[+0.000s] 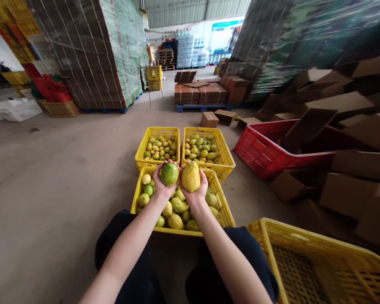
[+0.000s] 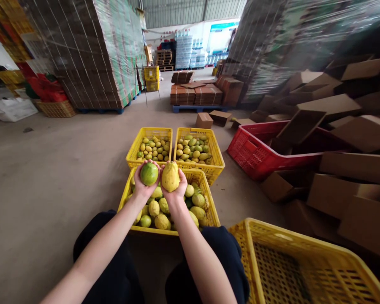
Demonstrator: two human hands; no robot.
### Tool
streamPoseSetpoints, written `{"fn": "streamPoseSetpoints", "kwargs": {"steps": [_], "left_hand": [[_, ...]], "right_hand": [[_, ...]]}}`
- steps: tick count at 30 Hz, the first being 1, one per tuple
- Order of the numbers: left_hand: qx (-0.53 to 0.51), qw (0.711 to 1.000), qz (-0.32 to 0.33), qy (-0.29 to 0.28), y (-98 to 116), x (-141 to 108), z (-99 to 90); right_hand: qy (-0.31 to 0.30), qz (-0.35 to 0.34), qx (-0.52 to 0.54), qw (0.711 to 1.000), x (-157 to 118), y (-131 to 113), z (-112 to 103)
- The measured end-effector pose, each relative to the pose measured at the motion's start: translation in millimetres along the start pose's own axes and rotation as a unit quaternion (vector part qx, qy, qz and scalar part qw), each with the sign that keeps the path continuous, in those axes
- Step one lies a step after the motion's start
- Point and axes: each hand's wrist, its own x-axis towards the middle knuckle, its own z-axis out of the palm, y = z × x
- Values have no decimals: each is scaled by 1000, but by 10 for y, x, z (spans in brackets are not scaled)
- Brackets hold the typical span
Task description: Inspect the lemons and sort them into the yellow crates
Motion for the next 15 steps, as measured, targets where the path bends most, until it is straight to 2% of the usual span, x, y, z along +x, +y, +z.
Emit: {"fn": "streamPoseSetpoints", "kwargs": {"steps": [3, 8, 15], "left_hand": [[-12, 1000, -9, -6, 22, -15, -1], [-4, 1000, 2, 14, 53, -52, 50], [12, 1000, -3, 20, 62, -47, 58]], "right_hand": [[13, 6, 11, 1000, -16, 22, 19], [-19, 0, -14, 1000, -1, 54, 8], [-13, -17, -34, 999, 1, 68, -3]]}}
